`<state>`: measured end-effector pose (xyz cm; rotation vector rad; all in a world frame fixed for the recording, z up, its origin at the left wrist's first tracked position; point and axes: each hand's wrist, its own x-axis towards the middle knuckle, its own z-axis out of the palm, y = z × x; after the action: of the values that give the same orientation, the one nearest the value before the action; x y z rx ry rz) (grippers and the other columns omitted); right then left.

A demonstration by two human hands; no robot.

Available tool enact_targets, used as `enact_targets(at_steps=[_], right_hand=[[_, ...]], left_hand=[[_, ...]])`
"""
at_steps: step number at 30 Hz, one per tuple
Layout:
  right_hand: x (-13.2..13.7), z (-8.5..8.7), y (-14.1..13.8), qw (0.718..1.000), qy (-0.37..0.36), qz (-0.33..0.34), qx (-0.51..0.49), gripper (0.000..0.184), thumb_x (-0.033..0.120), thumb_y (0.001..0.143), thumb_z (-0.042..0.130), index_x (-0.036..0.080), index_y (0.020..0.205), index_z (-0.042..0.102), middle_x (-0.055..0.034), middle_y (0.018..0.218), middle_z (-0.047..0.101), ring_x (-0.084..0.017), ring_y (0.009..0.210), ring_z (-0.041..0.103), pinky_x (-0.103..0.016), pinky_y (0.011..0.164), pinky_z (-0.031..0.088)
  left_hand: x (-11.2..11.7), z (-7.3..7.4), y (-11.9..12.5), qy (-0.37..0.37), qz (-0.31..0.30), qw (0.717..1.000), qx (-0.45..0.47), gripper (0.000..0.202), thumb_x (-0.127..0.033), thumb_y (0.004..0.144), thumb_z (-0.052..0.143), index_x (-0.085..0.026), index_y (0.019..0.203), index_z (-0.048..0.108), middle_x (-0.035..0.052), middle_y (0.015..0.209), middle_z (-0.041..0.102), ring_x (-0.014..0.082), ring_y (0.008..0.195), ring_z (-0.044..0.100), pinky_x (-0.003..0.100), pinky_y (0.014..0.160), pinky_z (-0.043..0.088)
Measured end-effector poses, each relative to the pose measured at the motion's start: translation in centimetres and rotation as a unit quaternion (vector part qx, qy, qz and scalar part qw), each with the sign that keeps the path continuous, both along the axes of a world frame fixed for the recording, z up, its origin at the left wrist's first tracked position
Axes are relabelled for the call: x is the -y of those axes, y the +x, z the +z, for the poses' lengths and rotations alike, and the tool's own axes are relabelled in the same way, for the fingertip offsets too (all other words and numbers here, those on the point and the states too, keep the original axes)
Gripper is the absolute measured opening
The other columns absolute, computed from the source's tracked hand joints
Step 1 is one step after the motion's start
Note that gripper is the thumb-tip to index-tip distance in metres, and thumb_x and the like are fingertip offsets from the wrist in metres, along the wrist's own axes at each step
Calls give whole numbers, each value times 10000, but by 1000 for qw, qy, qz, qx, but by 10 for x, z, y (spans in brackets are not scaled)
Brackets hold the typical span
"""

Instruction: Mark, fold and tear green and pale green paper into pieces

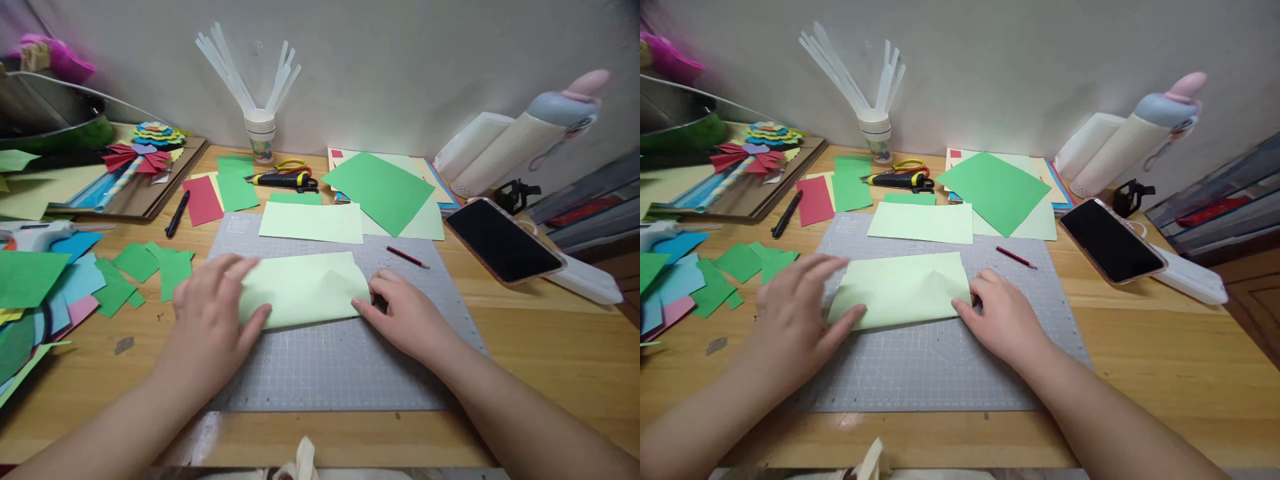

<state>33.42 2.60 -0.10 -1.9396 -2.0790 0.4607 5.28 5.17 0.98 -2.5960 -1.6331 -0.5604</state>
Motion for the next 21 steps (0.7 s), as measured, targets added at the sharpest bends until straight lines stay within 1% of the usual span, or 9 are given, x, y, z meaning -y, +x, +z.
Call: enact_targets(at_steps=[3, 5, 7, 9, 11, 12, 14, 17, 21], right_hand=[[0, 0, -3, 1000, 9, -9, 24, 295, 398, 865, 555, 224, 643, 468, -28, 778, 546, -180, 667, 529, -305, 552, 378], [0, -2, -2, 999, 12, -9, 33, 295, 403, 864, 553, 228, 651, 450, -25, 777, 539, -182, 667, 525, -305, 545, 369], [1, -4, 0, 999, 19, -17, 36, 259, 403, 852, 570, 233, 701, 446, -23, 795, 533, -187, 668, 523, -309, 542, 374], [4, -4, 1, 998, 47, -33, 25, 207, 392, 837, 594, 234, 811, 464, -41, 869, 534, -201, 710, 534, -324, 568, 411], [10, -3, 0, 995, 101, -21, -3, 208, 353, 848, 587, 216, 967, 486, -88, 1002, 527, -232, 845, 554, -361, 672, 467], [13, -2, -3, 992, 128, 6, -16, 235, 330, 863, 572, 204, 1046, 496, -111, 1064, 515, -247, 925, 548, -380, 740, 478], [21, 1, -11, 983, 159, 91, -23, 315, 309, 893, 543, 195, 1186, 516, -135, 1147, 503, -268, 1033, 515, -415, 844, 460], [31, 3, -26, 969, 145, 199, 9, 437, 379, 910, 544, 212, 1314, 526, -133, 1157, 543, -281, 996, 506, -445, 828, 439], [38, -3, -38, 963, 120, 240, 37, 508, 468, 911, 532, 213, 1350, 535, -118, 1152, 594, -276, 944, 495, -445, 799, 409]], left_hand=[[7, 0, 12, -12, -169, 985, -45, 341, -305, 932, 492, -342, 1269, 535, 30, 1376, 557, 265, 1253, 487, 458, 1033, 281], [10, -1, 18, -31, -220, 973, -56, 313, -298, 945, 490, -364, 1240, 569, -21, 1362, 584, 234, 1261, 500, 435, 1079, 222], [11, -4, 20, -41, -224, 972, -53, 305, -307, 945, 497, -342, 1235, 584, -27, 1342, 604, 229, 1266, 509, 427, 1110, 177], [9, -7, 21, -49, -223, 972, -49, 314, -321, 944, 497, -324, 1247, 581, -18, 1342, 606, 231, 1275, 508, 430, 1129, 146], [7, -10, 20, -58, -226, 971, -47, 331, -333, 949, 488, -319, 1270, 566, -13, 1360, 592, 226, 1285, 501, 432, 1141, 117], [7, -11, 20, -62, -228, 971, -46, 338, -338, 950, 483, -318, 1280, 558, -12, 1367, 586, 222, 1288, 499, 430, 1144, 105], [6, -12, 20, -68, -228, 970, -45, 351, -341, 953, 475, -316, 1296, 546, -12, 1379, 575, 215, 1295, 492, 426, 1146, 91], [6, -12, 21, -72, -224, 971, -39, 346, -340, 953, 466, -298, 1284, 558, -5, 1384, 571, 214, 1303, 483, 422, 1145, 85], [7, -12, 23, -77, -215, 973, -25, 350, -336, 949, 463, -289, 1281, 563, -5, 1377, 577, 216, 1292, 494, 422, 1142, 93]])
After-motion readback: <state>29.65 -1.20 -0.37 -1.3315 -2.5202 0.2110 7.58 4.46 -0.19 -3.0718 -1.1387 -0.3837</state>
